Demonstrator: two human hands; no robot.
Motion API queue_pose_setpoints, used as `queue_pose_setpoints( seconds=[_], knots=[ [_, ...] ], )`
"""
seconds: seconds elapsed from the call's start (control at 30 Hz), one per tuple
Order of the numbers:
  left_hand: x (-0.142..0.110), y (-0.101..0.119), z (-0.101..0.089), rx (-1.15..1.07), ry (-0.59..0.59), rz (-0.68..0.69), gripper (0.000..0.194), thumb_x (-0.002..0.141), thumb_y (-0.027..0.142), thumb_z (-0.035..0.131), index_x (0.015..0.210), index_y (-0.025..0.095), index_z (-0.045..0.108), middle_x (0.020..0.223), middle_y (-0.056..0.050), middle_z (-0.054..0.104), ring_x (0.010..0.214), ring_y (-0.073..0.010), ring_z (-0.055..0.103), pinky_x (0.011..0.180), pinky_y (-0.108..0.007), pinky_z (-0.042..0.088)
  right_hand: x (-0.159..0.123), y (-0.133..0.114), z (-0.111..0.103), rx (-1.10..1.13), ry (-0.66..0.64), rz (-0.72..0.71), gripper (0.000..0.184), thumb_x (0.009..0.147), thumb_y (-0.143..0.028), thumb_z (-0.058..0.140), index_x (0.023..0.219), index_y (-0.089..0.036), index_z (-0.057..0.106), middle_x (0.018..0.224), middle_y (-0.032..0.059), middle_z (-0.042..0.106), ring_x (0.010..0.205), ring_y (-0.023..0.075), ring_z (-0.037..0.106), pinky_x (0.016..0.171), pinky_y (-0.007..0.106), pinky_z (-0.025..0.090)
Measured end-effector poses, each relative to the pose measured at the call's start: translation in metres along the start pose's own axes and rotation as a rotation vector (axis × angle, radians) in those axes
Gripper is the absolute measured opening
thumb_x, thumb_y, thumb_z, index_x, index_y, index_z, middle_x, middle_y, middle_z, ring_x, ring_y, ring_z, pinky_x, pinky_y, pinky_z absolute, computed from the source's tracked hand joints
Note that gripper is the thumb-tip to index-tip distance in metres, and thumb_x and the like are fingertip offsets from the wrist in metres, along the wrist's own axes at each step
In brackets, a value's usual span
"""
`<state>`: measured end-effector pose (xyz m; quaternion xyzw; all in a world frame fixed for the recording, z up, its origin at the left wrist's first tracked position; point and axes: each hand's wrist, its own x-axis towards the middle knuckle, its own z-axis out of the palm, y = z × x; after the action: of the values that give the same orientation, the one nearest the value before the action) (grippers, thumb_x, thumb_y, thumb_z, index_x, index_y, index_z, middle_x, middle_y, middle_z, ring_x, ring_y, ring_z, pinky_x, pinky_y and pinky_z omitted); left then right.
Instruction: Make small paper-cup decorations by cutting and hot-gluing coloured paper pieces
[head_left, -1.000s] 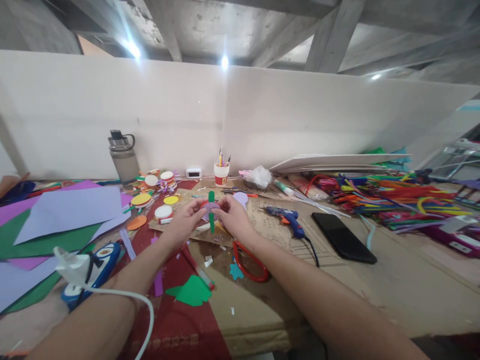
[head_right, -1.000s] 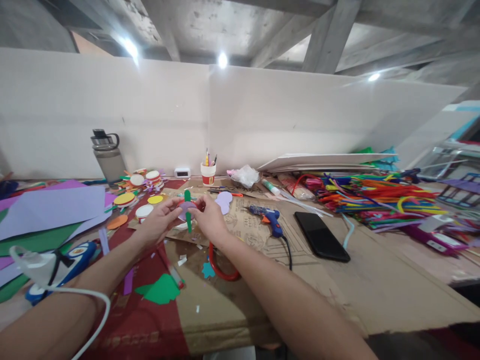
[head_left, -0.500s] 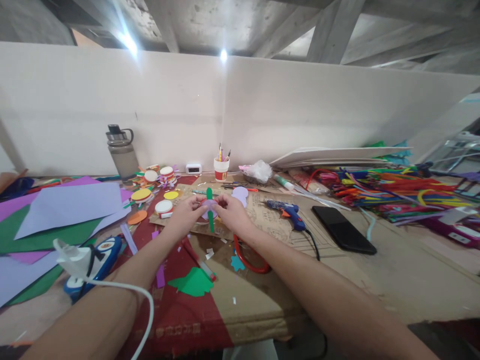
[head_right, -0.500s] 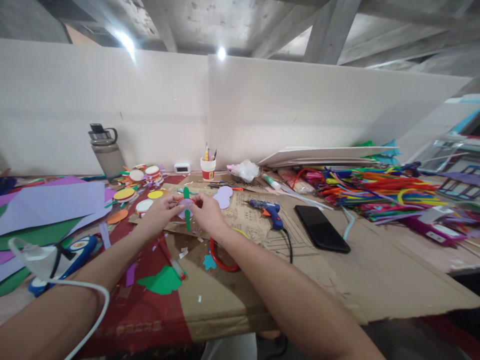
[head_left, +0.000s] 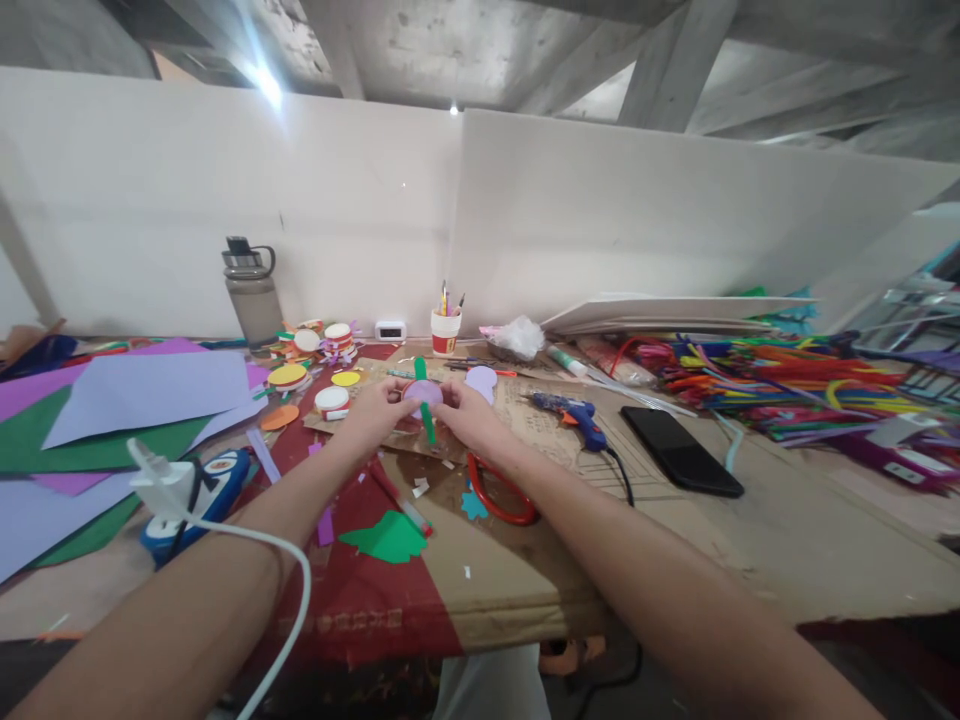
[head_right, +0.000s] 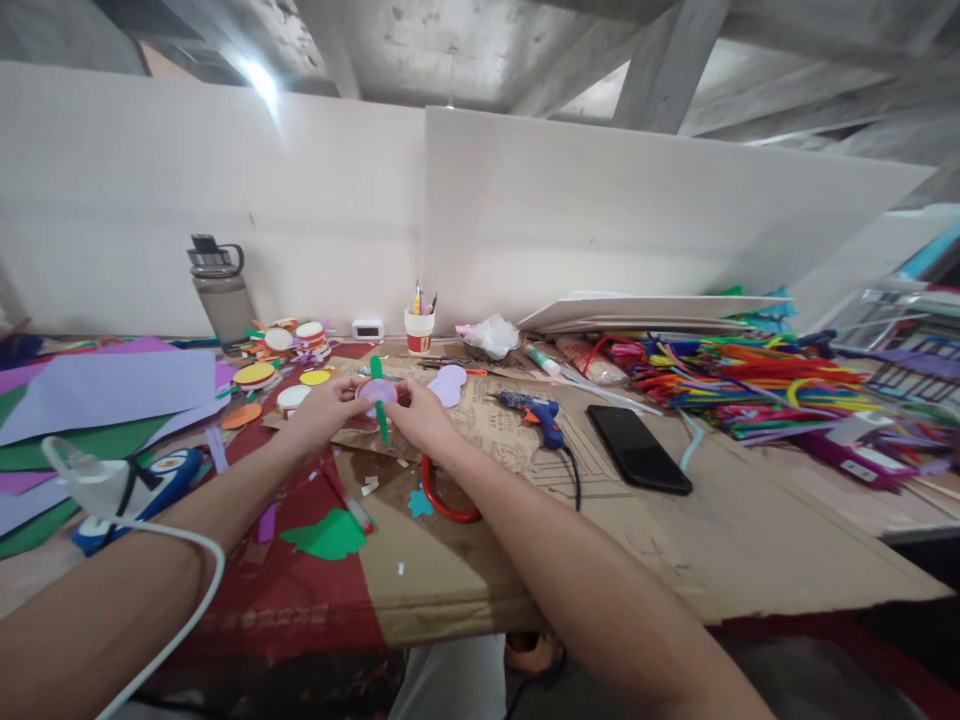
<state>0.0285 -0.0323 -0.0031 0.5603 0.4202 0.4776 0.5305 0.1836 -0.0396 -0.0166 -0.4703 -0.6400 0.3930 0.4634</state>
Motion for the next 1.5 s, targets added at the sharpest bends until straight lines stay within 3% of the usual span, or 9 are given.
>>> queue_pose_setpoints(
  seconds=[0.23, 0.43, 0.63, 0.8, 1.0, 1.27, 1.5],
  knots=[
    [-0.004, 0.003, 0.002, 0.038, 0.003, -0.032, 0.019, 0.059, 0.022, 0.075, 0.074, 0.015, 0.066, 0.07, -0.003, 0.067, 0.058, -0.0161, 0.062, 0.053, -0.028, 0.052, -0.002, -0.002, 0.002, 0.121, 0.019, 0.147, 0.013, 0.066, -0.014, 0.055, 0.077, -0.019, 0.056, 0.06, -0.0049, 0.055, 0.05, 0.0098, 0.048, 0.048, 0.022, 0.04],
    [-0.001, 0.001, -0.002, -0.127, 0.029, -0.137, 0.022, 0.056, 0.021, 0.075, 0.07, 0.014, 0.059, 0.061, -0.002, 0.063, 0.049, -0.0116, 0.058, 0.05, -0.024, 0.05, -0.006, -0.006, 0.0, 0.433, -0.134, 0.159, 0.021, 0.075, -0.038, 0.061, 0.085, -0.02, 0.057, 0.07, -0.0022, 0.057, 0.059, 0.0103, 0.051, 0.055, 0.024, 0.047],
    [-0.003, 0.002, -0.001, -0.092, 0.104, -0.059, 0.023, 0.057, 0.023, 0.075, 0.07, 0.014, 0.058, 0.061, -0.001, 0.062, 0.05, -0.0108, 0.058, 0.048, -0.022, 0.047, -0.005, 0.0, -0.001, 0.484, -0.136, 0.162, 0.03, 0.077, -0.049, 0.06, 0.078, -0.02, 0.054, 0.071, -0.0003, 0.056, 0.061, 0.0113, 0.052, 0.058, 0.026, 0.05],
    [-0.004, -0.001, 0.003, 0.055, 0.138, 0.066, 0.02, 0.062, 0.027, 0.071, 0.072, 0.015, 0.06, 0.062, -0.001, 0.063, 0.052, -0.0123, 0.059, 0.05, -0.023, 0.046, -0.007, 0.0, -0.001, 0.422, -0.132, 0.144, 0.025, 0.072, -0.039, 0.067, 0.084, -0.018, 0.06, 0.071, -0.0011, 0.056, 0.057, 0.0089, 0.049, 0.052, 0.022, 0.046],
    [-0.004, -0.003, 0.007, 0.04, 0.141, 0.065, 0.02, 0.063, 0.029, 0.069, 0.076, 0.015, 0.06, 0.066, 0.0, 0.064, 0.054, -0.0123, 0.06, 0.051, -0.023, 0.045, -0.008, -0.003, -0.001, 0.321, -0.059, 0.123, 0.018, 0.07, -0.03, 0.065, 0.082, -0.017, 0.06, 0.065, -0.0038, 0.056, 0.052, 0.0072, 0.049, 0.05, 0.021, 0.039],
    [-0.006, -0.002, 0.011, -0.034, 0.176, 0.038, 0.026, 0.06, 0.032, 0.072, 0.074, 0.014, 0.059, 0.069, -0.002, 0.064, 0.056, -0.0118, 0.059, 0.053, -0.023, 0.046, -0.007, -0.001, 0.001, 0.419, -0.057, 0.066, 0.024, 0.066, -0.023, 0.062, 0.089, -0.018, 0.059, 0.074, -0.0025, 0.06, 0.059, 0.0087, 0.053, 0.058, 0.025, 0.045],
    [-0.005, -0.006, 0.01, -0.022, 0.163, 0.076, 0.027, 0.06, 0.033, 0.073, 0.076, 0.014, 0.061, 0.067, -0.001, 0.064, 0.057, -0.0126, 0.059, 0.054, -0.024, 0.046, -0.006, 0.002, 0.002, 0.358, 0.015, 0.08, 0.022, 0.062, -0.014, 0.055, 0.084, -0.018, 0.057, 0.07, -0.0035, 0.06, 0.058, 0.0085, 0.052, 0.06, 0.024, 0.045]
  ],
)
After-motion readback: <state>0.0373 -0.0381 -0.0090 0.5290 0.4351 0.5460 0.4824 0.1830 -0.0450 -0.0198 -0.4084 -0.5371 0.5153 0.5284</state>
